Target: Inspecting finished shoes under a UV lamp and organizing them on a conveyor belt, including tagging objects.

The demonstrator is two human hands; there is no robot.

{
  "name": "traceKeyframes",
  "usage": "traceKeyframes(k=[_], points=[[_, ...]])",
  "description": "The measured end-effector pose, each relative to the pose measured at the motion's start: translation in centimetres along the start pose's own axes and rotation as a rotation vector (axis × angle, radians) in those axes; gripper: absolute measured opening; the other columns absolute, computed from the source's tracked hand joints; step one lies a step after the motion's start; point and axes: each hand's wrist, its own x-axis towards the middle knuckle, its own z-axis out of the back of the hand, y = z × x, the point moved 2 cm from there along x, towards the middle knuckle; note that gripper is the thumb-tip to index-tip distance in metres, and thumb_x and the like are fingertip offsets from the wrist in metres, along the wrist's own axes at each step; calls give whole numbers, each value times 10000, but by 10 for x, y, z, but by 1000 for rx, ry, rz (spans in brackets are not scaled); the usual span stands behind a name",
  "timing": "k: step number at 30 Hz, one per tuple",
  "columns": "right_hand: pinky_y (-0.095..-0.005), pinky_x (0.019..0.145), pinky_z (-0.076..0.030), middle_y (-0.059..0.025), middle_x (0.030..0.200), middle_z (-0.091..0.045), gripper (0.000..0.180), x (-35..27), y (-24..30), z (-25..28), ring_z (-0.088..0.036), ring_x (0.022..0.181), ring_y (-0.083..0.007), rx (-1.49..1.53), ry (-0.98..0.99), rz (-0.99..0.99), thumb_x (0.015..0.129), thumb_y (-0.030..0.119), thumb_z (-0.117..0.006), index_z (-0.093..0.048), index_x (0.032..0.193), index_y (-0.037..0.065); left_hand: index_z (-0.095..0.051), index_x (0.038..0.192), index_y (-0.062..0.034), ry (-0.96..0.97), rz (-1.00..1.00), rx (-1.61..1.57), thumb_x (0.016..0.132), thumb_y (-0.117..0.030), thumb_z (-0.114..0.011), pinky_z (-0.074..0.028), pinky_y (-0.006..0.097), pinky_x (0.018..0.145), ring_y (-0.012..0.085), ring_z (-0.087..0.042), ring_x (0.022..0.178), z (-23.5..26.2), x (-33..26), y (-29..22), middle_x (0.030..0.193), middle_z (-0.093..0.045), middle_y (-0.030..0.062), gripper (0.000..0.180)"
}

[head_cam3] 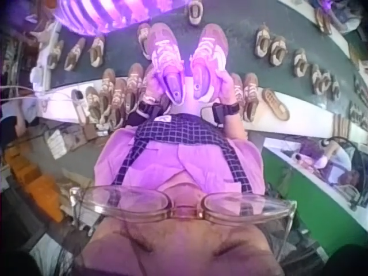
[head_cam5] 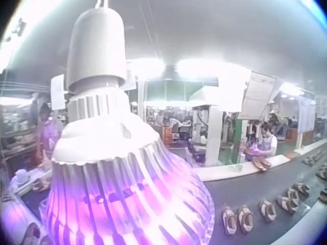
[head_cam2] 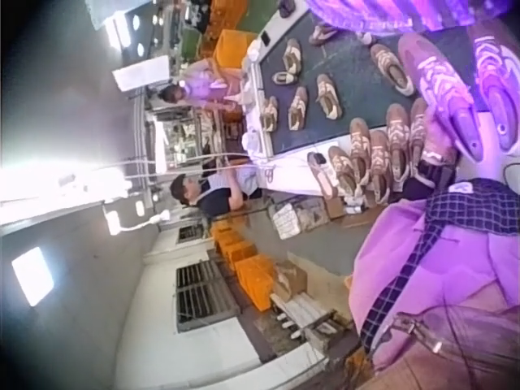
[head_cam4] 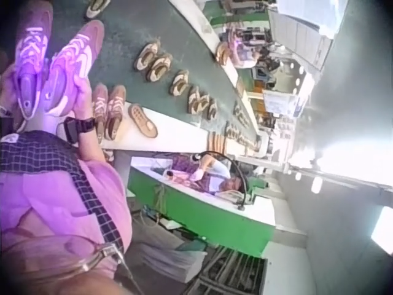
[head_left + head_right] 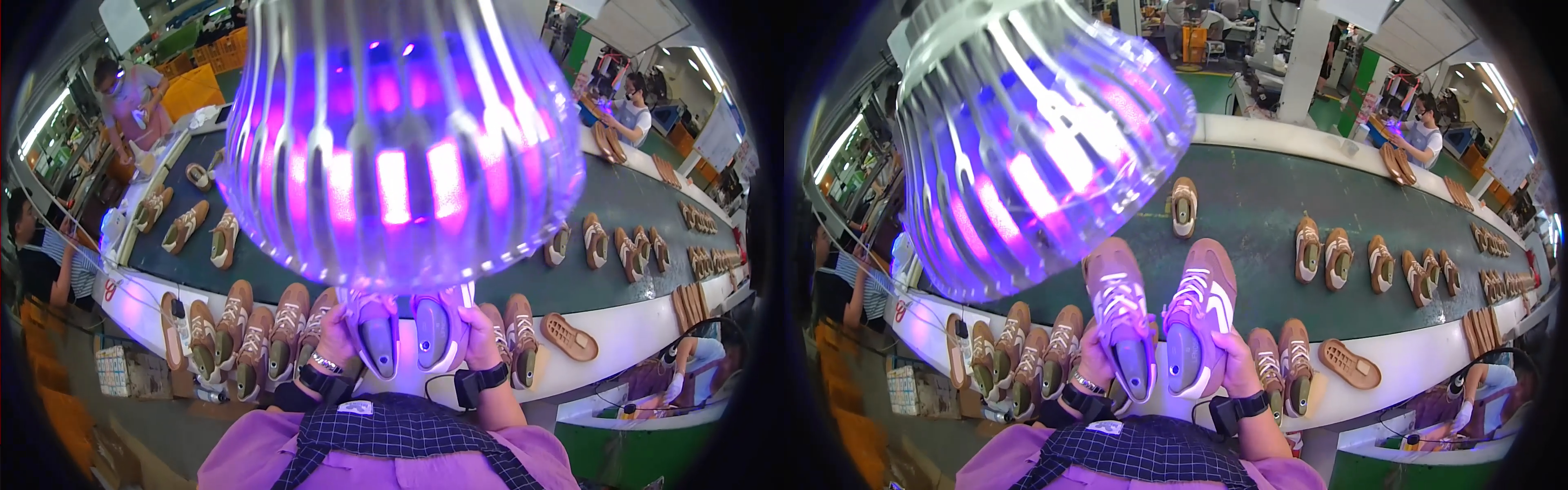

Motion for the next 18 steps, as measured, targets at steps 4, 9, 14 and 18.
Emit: traceKeyframes(k=[4,9,14,18], points=[[-388,1047,-358,-163,1294,-480,752,-13,9,-1,-493,1183,-278,54,92,88,691,152,-598,-316,1362,-42,-360,1335,4,-165,16,153,743,-442,-492,-479,475,909,381,-583,1031,8,-5,-3,1210,-522,260,753],[-375,996,-403,-152,1218,-542,812,-25,-5,2,-544,1117,-278,63,180,-58,599,153,-659,-373,1333,-42,-372,1319,6,-73,130,5,716,-369,-509,-516,435,841,345,-600,991,16,-23,8,1176,-547,219,723],[-352,938,-435,-132,1166,-578,827,-20,-20,11,-578,1046,-251,2,245,-168,551,134,-681,-406,1312,-37,-391,1305,20,-63,122,-44,712,-339,-528,-511,434,857,339,-602,994,22,-27,7,1165,-558,211,706],[-358,929,-442,-143,1171,-572,830,-14,-28,17,-585,1030,-259,48,324,-235,551,124,-682,-397,1314,-35,-406,1293,30,-56,122,-53,709,-315,-544,-506,433,870,334,-603,997,28,-32,5,1156,-567,205,692]])
